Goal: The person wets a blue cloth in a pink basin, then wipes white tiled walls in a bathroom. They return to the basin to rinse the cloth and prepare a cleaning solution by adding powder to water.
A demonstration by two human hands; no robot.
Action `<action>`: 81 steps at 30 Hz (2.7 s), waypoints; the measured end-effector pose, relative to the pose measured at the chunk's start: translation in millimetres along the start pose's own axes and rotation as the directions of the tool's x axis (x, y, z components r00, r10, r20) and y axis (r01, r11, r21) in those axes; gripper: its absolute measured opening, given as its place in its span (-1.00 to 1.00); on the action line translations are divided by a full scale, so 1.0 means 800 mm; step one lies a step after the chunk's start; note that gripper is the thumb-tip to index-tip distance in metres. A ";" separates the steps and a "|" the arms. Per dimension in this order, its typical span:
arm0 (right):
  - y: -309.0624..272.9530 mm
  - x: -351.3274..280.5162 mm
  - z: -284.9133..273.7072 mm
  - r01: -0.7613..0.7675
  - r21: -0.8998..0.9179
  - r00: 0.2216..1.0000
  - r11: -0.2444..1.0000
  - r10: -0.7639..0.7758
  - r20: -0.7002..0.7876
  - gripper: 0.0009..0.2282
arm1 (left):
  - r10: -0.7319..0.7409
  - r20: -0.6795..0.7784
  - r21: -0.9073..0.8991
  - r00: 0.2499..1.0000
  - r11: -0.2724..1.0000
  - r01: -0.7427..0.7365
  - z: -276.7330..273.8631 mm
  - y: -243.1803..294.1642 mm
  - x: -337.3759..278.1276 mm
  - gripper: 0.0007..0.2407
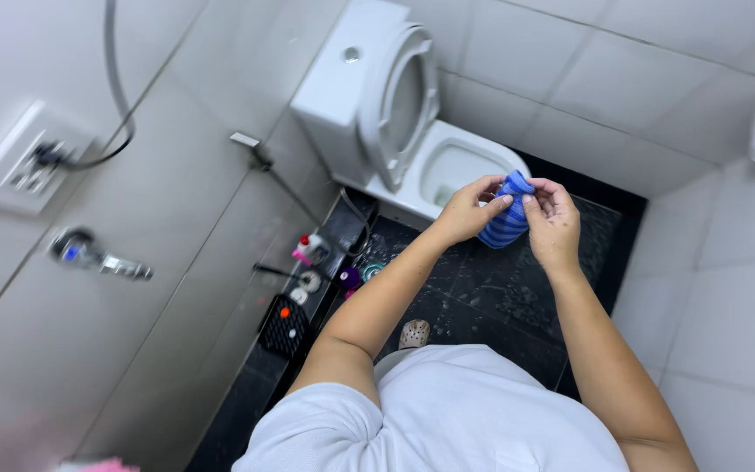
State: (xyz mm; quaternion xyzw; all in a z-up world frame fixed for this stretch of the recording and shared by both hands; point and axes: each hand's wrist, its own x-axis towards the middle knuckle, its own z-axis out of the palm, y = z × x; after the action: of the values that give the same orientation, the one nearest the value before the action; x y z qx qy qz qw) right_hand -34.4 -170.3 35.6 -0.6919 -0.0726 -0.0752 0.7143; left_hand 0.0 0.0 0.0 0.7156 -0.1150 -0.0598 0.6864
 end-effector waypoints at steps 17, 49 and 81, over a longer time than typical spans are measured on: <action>-0.015 -0.042 0.145 -0.401 -0.296 0.392 0.867 0.455 0.800 -0.50 | 0.015 -0.884 0.050 0.467 0.997 0.064 -0.013 0.040 -0.235 -0.73; -0.107 -0.659 0.422 -0.698 -0.023 0.080 0.716 0.109 0.991 -0.72 | 0.096 -0.955 0.080 -0.279 0.994 0.070 0.059 0.093 -0.999 -0.78; -0.008 -0.812 0.686 0.197 -0.023 0.046 0.980 0.015 0.999 -0.78 | 0.115 -0.963 -0.180 -0.244 0.402 0.898 -0.272 -0.014 -1.260 -0.61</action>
State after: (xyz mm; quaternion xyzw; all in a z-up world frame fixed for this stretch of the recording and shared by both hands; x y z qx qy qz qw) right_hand -671.0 382.4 -76.0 -0.5997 -0.5816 0.3709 0.4057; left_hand -920.3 459.9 -73.3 0.6922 0.6744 0.2253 0.1234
